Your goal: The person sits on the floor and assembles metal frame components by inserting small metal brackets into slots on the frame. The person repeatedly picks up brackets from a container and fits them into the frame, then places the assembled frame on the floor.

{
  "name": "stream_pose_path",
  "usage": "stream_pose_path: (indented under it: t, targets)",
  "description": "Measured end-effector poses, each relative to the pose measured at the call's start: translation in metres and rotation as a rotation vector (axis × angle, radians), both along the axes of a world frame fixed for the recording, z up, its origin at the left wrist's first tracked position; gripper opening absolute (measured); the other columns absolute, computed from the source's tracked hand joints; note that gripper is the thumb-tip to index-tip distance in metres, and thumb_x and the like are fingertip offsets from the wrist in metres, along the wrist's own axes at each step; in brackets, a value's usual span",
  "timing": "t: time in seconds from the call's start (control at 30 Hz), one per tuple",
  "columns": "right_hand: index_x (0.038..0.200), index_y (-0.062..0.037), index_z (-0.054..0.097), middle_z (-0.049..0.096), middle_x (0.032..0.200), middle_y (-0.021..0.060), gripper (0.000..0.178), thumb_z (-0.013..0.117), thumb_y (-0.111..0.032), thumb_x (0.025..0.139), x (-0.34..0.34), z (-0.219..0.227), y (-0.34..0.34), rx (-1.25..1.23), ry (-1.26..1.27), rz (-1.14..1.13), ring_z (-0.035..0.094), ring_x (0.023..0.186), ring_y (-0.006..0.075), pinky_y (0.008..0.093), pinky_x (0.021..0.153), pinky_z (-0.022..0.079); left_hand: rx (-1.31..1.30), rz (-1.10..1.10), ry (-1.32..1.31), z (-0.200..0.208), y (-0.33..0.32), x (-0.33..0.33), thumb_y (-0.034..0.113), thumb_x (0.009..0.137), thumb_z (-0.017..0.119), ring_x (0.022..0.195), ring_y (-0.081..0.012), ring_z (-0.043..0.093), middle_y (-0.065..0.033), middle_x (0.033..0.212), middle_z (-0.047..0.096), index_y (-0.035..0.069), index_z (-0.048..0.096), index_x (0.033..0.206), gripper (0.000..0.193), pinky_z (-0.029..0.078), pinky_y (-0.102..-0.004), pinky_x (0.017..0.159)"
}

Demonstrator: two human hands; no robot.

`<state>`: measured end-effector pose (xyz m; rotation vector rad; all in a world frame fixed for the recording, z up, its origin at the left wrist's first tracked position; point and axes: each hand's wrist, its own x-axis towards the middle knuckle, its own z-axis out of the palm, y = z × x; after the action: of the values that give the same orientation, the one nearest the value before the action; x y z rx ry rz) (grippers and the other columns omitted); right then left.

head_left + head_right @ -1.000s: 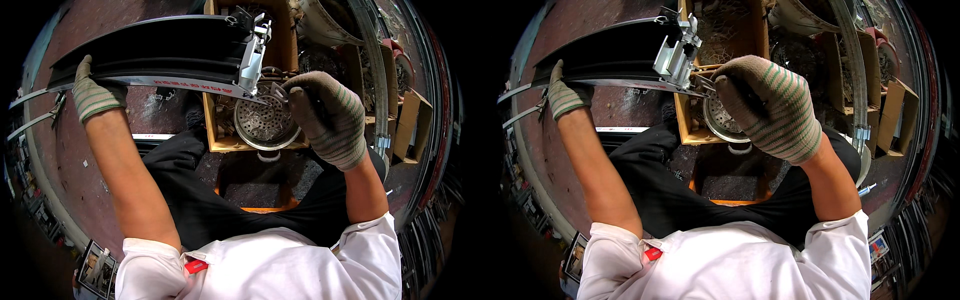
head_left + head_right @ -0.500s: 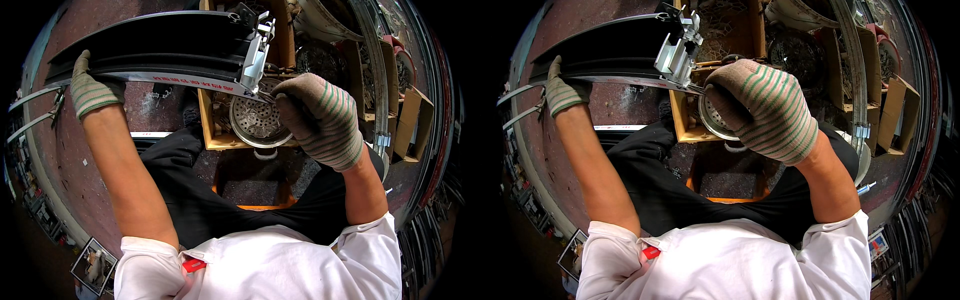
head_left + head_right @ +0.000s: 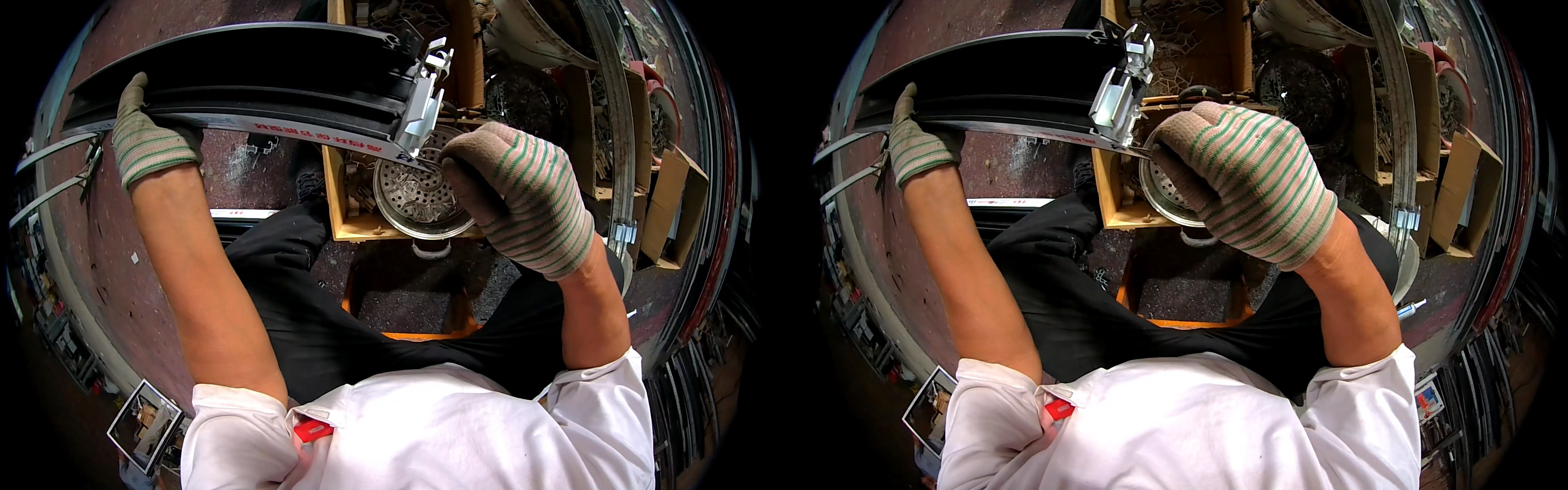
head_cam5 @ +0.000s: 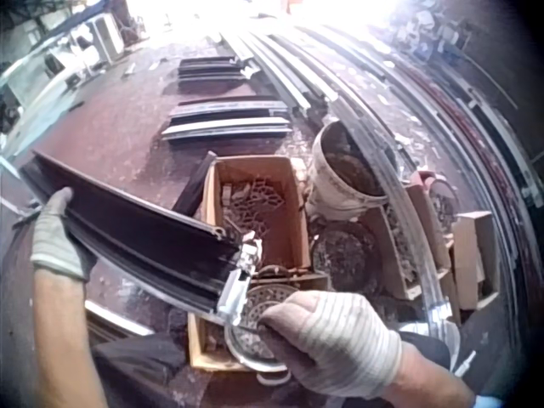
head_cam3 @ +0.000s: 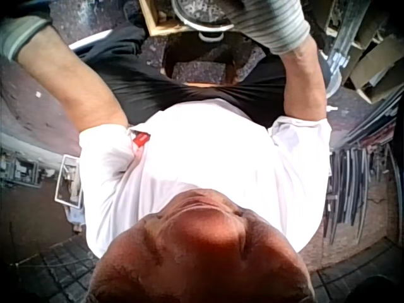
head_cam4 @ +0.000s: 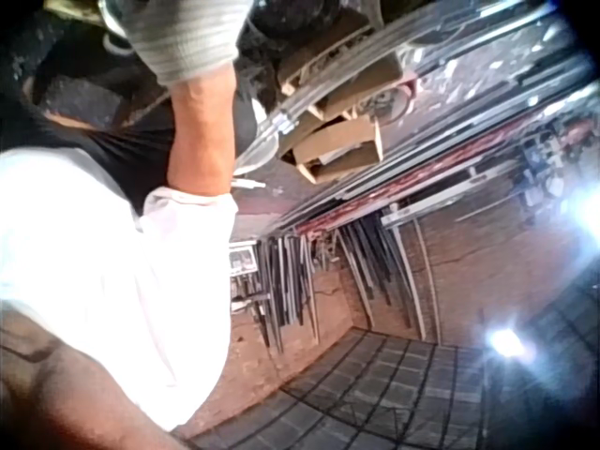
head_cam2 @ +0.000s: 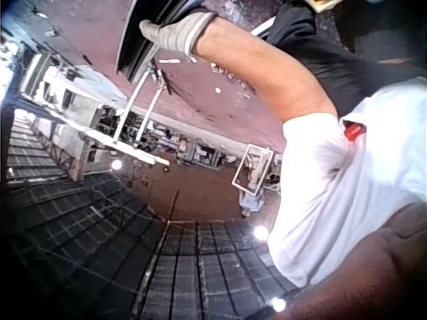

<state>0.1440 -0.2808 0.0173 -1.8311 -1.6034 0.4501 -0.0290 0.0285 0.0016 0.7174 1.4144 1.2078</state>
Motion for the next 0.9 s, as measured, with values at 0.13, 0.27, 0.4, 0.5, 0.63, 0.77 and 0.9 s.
stream_pose_path:
  t: [0.13,0.27,0.4,0.5,0.63,0.77,0.9]
  targets:
    - [0.096,-0.0025,0.064,0.066,0.083,0.0120,0.010,0.070,-0.003,0.088,-0.003,0.000,0.004,-0.010,-0.054,0.015,0.066,0.072,0.0300,0.0363,0.065,0.054,0.002,-0.006,-0.012,-0.004,0.005,-0.001,0.017,0.077,0.080,0.093,-0.0359,0.070,-0.0222,0.107,0.068,0.000,0.065,0.108,0.038,0.062,-0.0505,0.085]
    - [0.097,-0.0026,0.065,0.066,0.084,0.0117,0.010,0.070,-0.004,0.088,-0.008,-0.004,0.006,-0.017,-0.061,0.014,0.067,0.073,0.0295,0.0361,0.066,0.054,-0.046,-0.022,0.064,-0.003,0.009,-0.001,0.018,0.076,0.081,0.090,-0.0355,0.071,-0.0225,0.107,0.068,0.000,0.065,0.108,0.040,0.062,-0.0502,0.082]
    - [0.099,-0.0027,0.066,0.067,0.086,0.0114,0.012,0.071,-0.006,0.089,-0.006,-0.008,0.005,0.026,0.110,0.004,0.068,0.075,0.0282,0.0349,0.067,0.055,-0.041,-0.031,0.021,-0.008,0.014,-0.007,0.019,0.076,0.082,0.087,-0.0355,0.072,-0.0234,0.106,0.068,-0.001,0.065,0.109,0.043,0.063,-0.0502,0.079]
    - [0.101,-0.0019,0.067,0.068,0.087,0.0108,0.015,0.072,-0.007,0.088,-0.001,-0.008,0.005,0.033,0.178,0.025,0.069,0.077,0.0273,0.0334,0.068,0.055,-0.063,-0.032,0.019,-0.009,0.014,-0.008,0.020,0.077,0.081,0.087,-0.0353,0.072,-0.0237,0.105,0.068,-0.001,0.064,0.110,0.043,0.063,-0.0501,0.079]
    - [0.104,-0.0016,0.067,0.070,0.091,0.0108,0.017,0.072,-0.009,0.089,0.000,-0.011,0.007,0.089,0.158,0.049,0.070,0.078,0.0248,0.0316,0.069,0.055,-0.076,-0.054,-0.017,-0.013,0.022,-0.015,0.023,0.079,0.080,0.085,-0.0343,0.072,-0.0225,0.104,0.069,-0.001,0.065,0.109,0.042,0.064,-0.0470,0.078]
    - [0.106,-0.0021,0.067,0.071,0.093,0.0105,0.018,0.072,-0.011,0.091,-0.005,-0.008,0.005,0.014,0.257,0.009,0.071,0.078,0.0218,0.0294,0.070,0.056,-0.070,-0.056,-0.039,-0.013,0.022,-0.016,0.023,0.079,0.080,0.083,-0.0337,0.072,-0.0222,0.103,0.069,-0.001,0.065,0.109,0.042,0.065,-0.0452,0.076]
    - [0.104,-0.0037,0.067,0.071,0.089,0.0098,0.017,0.073,-0.013,0.090,-0.007,-0.006,0.004,-0.027,0.343,-0.018,0.072,0.078,0.0256,0.0309,0.070,0.057,-0.104,-0.056,-0.008,-0.010,0.020,-0.015,0.024,0.081,0.079,0.085,-0.0332,0.072,-0.0209,0.103,0.069,0.000,0.066,0.109,0.040,0.063,-0.0483,0.079]
